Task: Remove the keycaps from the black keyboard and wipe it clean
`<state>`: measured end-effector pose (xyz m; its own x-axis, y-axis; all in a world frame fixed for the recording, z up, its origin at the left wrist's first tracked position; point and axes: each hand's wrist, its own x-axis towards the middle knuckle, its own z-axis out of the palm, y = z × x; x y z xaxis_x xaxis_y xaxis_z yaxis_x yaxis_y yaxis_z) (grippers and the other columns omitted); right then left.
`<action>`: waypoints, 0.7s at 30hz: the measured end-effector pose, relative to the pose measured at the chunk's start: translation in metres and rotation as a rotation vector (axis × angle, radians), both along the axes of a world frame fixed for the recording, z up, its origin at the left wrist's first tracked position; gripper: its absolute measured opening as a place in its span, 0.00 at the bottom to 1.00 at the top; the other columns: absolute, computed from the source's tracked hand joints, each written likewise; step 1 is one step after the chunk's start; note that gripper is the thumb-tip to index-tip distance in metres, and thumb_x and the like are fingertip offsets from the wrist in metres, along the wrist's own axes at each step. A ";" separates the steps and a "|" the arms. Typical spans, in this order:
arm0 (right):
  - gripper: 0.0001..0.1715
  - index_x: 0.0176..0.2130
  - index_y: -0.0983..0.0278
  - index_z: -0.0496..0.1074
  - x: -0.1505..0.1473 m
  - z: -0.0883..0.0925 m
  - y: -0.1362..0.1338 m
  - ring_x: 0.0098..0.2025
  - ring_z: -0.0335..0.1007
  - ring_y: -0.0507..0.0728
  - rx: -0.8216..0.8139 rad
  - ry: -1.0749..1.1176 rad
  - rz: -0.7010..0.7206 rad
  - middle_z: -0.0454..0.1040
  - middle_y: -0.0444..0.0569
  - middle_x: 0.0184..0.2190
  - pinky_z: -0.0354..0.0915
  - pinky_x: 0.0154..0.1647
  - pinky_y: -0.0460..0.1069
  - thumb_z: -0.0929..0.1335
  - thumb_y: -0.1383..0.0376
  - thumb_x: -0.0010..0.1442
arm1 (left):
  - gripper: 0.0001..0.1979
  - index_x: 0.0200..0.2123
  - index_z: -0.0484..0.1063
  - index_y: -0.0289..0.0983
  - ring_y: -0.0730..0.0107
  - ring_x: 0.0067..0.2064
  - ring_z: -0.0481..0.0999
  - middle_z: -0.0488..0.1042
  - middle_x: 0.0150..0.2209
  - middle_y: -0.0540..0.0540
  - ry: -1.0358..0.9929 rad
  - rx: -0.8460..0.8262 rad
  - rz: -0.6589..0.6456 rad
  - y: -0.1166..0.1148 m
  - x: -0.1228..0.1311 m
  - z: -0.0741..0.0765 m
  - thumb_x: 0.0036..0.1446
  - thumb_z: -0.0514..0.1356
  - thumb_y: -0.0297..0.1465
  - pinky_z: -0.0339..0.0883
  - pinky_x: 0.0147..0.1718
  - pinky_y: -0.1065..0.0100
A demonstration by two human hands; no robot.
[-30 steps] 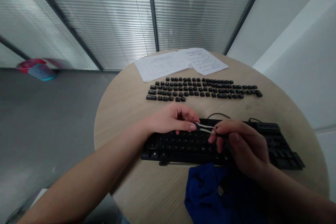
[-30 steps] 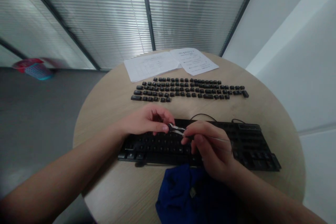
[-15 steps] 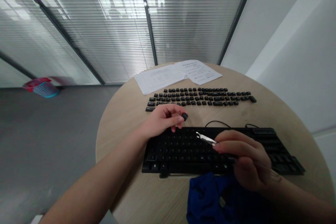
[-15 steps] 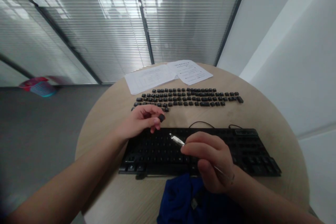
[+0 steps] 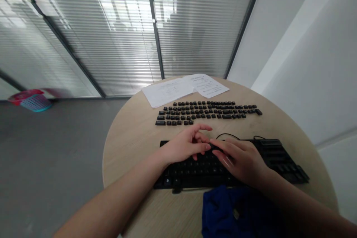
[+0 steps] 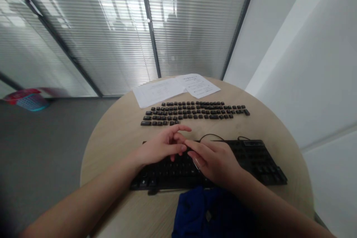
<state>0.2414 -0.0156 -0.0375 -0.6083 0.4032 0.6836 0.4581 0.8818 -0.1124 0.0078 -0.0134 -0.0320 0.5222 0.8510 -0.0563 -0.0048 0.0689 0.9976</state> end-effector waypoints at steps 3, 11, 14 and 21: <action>0.12 0.50 0.60 0.80 -0.001 -0.001 0.002 0.28 0.78 0.53 -0.071 0.009 -0.005 0.82 0.46 0.31 0.72 0.30 0.46 0.67 0.65 0.73 | 0.28 0.59 0.65 0.38 0.73 0.32 0.73 0.77 0.37 0.50 -0.015 0.003 -0.001 0.000 0.000 -0.002 0.57 0.69 0.32 0.67 0.23 0.75; 0.09 0.48 0.59 0.81 0.004 0.008 0.009 0.35 0.83 0.55 -0.236 -0.063 -0.020 0.85 0.47 0.35 0.76 0.36 0.47 0.69 0.65 0.71 | 0.26 0.58 0.66 0.40 0.70 0.35 0.76 0.77 0.38 0.50 -0.027 0.016 0.030 -0.002 0.008 -0.007 0.57 0.68 0.33 0.68 0.26 0.72; 0.07 0.45 0.59 0.81 0.008 0.016 0.020 0.33 0.83 0.56 -0.260 -0.095 -0.075 0.85 0.46 0.34 0.75 0.35 0.48 0.72 0.64 0.68 | 0.21 0.57 0.69 0.39 0.66 0.36 0.78 0.80 0.37 0.48 0.173 0.111 0.103 -0.001 -0.002 0.006 0.62 0.65 0.37 0.71 0.30 0.68; 0.08 0.44 0.59 0.83 -0.022 0.033 0.083 0.42 0.84 0.61 -0.462 -0.417 -0.284 0.87 0.48 0.40 0.72 0.42 0.52 0.72 0.61 0.67 | 0.10 0.39 0.84 0.39 0.61 0.38 0.80 0.85 0.39 0.43 1.030 0.497 0.129 0.010 -0.053 0.035 0.63 0.62 0.35 0.71 0.40 0.62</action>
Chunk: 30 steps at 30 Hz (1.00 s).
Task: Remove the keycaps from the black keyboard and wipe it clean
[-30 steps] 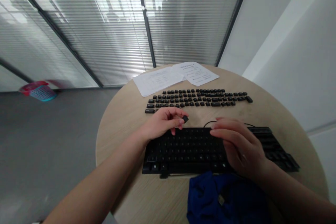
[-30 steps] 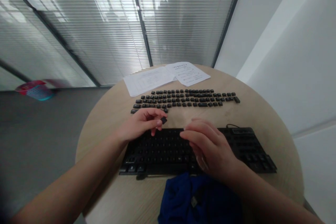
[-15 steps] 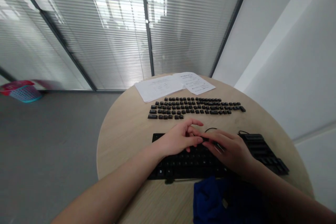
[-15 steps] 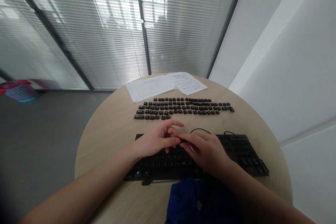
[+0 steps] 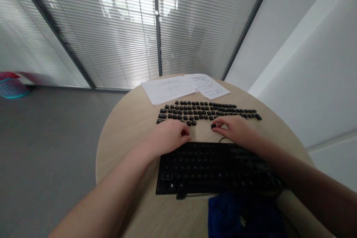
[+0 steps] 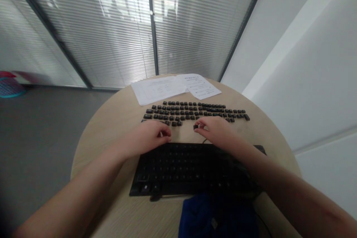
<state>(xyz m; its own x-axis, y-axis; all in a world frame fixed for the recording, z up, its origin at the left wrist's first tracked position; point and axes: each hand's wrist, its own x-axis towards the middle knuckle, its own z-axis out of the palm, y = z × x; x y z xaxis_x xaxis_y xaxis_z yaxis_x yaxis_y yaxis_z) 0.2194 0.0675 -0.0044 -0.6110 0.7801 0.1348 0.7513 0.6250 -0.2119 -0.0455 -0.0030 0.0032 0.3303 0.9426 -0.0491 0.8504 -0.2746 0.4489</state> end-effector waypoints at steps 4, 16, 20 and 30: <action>0.11 0.46 0.59 0.84 -0.029 -0.011 0.030 0.44 0.83 0.63 -0.069 -0.139 0.011 0.87 0.48 0.40 0.71 0.44 0.53 0.73 0.58 0.67 | 0.12 0.37 0.85 0.39 0.58 0.36 0.80 0.84 0.37 0.41 0.129 -0.054 -0.007 -0.001 -0.004 0.001 0.63 0.60 0.35 0.71 0.38 0.61; 0.15 0.49 0.60 0.85 -0.049 -0.023 0.050 0.44 0.82 0.63 -0.063 -0.211 0.065 0.86 0.49 0.40 0.71 0.44 0.53 0.73 0.58 0.66 | 0.16 0.37 0.84 0.36 0.53 0.35 0.80 0.83 0.34 0.37 0.224 -0.097 -0.060 -0.001 -0.003 -0.010 0.65 0.60 0.40 0.70 0.34 0.59; 0.15 0.48 0.60 0.85 -0.050 -0.025 0.050 0.44 0.81 0.63 -0.054 -0.218 0.061 0.86 0.49 0.40 0.70 0.44 0.53 0.72 0.57 0.67 | 0.15 0.35 0.83 0.36 0.53 0.34 0.80 0.83 0.34 0.36 0.196 -0.087 -0.067 -0.001 -0.003 -0.009 0.65 0.61 0.39 0.70 0.35 0.58; 0.16 0.50 0.59 0.84 -0.050 -0.026 0.049 0.44 0.81 0.62 -0.059 -0.221 0.052 0.86 0.48 0.39 0.69 0.43 0.52 0.72 0.56 0.67 | 0.16 0.39 0.83 0.37 0.54 0.36 0.80 0.84 0.38 0.36 0.262 -0.122 -0.085 -0.001 -0.002 -0.004 0.67 0.58 0.40 0.71 0.36 0.60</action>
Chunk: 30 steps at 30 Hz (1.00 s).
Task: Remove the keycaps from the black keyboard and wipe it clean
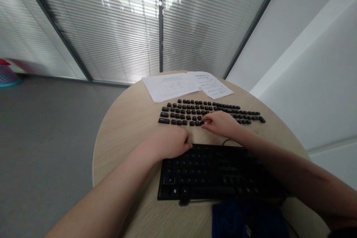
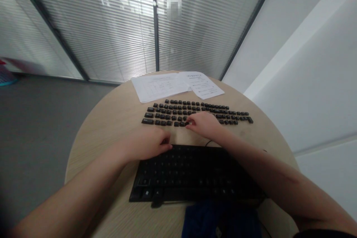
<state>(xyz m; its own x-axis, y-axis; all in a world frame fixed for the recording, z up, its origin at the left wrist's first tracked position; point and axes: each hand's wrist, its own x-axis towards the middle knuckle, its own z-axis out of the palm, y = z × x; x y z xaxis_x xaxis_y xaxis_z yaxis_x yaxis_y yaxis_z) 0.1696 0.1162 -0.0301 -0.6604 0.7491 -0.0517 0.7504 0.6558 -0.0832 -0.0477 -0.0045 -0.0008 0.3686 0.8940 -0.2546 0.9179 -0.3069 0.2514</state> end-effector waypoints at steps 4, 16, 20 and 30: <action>0.17 0.50 0.60 0.83 0.003 0.006 -0.006 0.43 0.81 0.62 0.016 0.026 -0.009 0.86 0.49 0.39 0.69 0.43 0.52 0.72 0.55 0.68 | 0.17 0.40 0.83 0.37 0.54 0.37 0.80 0.84 0.38 0.36 0.013 -0.006 -0.010 0.000 0.001 0.001 0.67 0.58 0.40 0.70 0.36 0.60; 0.27 0.40 0.59 0.82 0.088 0.053 -0.090 0.35 0.79 0.57 -0.077 0.797 -0.064 0.82 0.48 0.33 0.73 0.36 0.50 0.61 0.50 0.77 | 0.17 0.36 0.82 0.38 0.61 0.32 0.75 0.82 0.33 0.41 -0.023 -0.010 -0.005 0.005 0.000 -0.002 0.68 0.59 0.42 0.65 0.32 0.64; 0.32 0.33 0.59 0.81 0.104 0.043 -0.121 0.26 0.72 0.54 -0.090 0.980 -0.220 0.77 0.47 0.26 0.65 0.23 0.48 0.59 0.47 0.77 | 0.16 0.38 0.82 0.38 0.61 0.34 0.76 0.82 0.36 0.42 -0.025 -0.001 -0.001 0.007 0.005 -0.003 0.69 0.58 0.42 0.62 0.32 0.64; 0.07 0.44 0.60 0.76 0.111 0.047 -0.135 0.26 0.68 0.50 -0.551 0.651 0.101 0.75 0.40 0.27 0.66 0.26 0.44 0.70 0.60 0.72 | 0.13 0.40 0.80 0.38 0.65 0.36 0.76 0.81 0.37 0.45 -0.169 -0.008 -0.026 0.014 0.009 -0.010 0.68 0.58 0.38 0.62 0.36 0.65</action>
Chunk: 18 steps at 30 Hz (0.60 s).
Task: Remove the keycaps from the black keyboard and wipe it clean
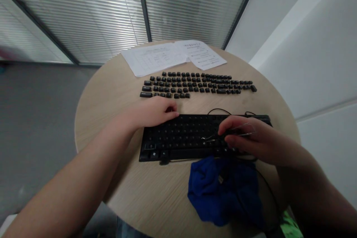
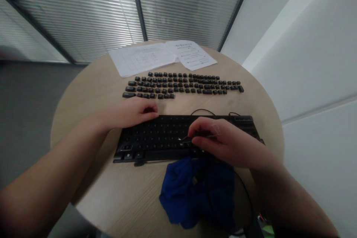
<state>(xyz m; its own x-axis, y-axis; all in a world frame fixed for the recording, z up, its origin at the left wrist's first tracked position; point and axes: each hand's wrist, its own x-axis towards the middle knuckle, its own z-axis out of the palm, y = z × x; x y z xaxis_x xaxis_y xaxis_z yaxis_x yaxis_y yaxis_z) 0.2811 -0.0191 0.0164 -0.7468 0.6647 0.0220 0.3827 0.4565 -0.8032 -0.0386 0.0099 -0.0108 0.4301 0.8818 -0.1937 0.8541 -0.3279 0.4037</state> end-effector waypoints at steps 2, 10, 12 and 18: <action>0.07 0.47 0.59 0.76 0.003 0.001 -0.001 0.27 0.70 0.51 -0.040 -0.013 0.035 0.77 0.41 0.29 0.67 0.27 0.44 0.69 0.61 0.72 | 0.13 0.40 0.80 0.38 0.65 0.35 0.76 0.80 0.36 0.46 -0.023 -0.001 -0.001 0.001 0.000 -0.002 0.67 0.58 0.38 0.62 0.36 0.65; 0.10 0.44 0.60 0.80 0.009 -0.001 0.006 0.29 0.76 0.53 0.036 -0.100 -0.015 0.81 0.45 0.31 0.68 0.28 0.45 0.72 0.56 0.68 | 0.11 0.37 0.79 0.39 0.66 0.34 0.75 0.80 0.34 0.47 -0.084 -0.025 0.000 0.006 -0.002 -0.009 0.66 0.58 0.37 0.62 0.36 0.65; 0.10 0.44 0.58 0.81 0.007 -0.002 0.006 0.28 0.75 0.52 0.069 -0.110 0.007 0.81 0.44 0.31 0.67 0.28 0.45 0.72 0.56 0.68 | 0.11 0.36 0.79 0.39 0.66 0.34 0.75 0.80 0.34 0.47 -0.084 -0.029 0.003 0.006 -0.002 -0.008 0.66 0.58 0.36 0.62 0.36 0.65; 0.09 0.43 0.58 0.83 0.002 -0.004 0.005 0.28 0.74 0.52 0.087 -0.130 0.041 0.81 0.43 0.31 0.67 0.28 0.45 0.72 0.57 0.69 | 0.11 0.36 0.79 0.39 0.67 0.34 0.75 0.80 0.33 0.48 -0.089 -0.015 -0.015 0.007 -0.003 -0.009 0.65 0.58 0.37 0.62 0.35 0.66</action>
<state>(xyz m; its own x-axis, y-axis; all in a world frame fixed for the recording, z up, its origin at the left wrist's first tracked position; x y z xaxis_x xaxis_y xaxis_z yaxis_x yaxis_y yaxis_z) 0.2829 -0.0141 0.0122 -0.7733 0.6337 -0.0203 0.4608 0.5397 -0.7046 -0.0418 0.0170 -0.0199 0.4596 0.8722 -0.1673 0.8097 -0.3342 0.4823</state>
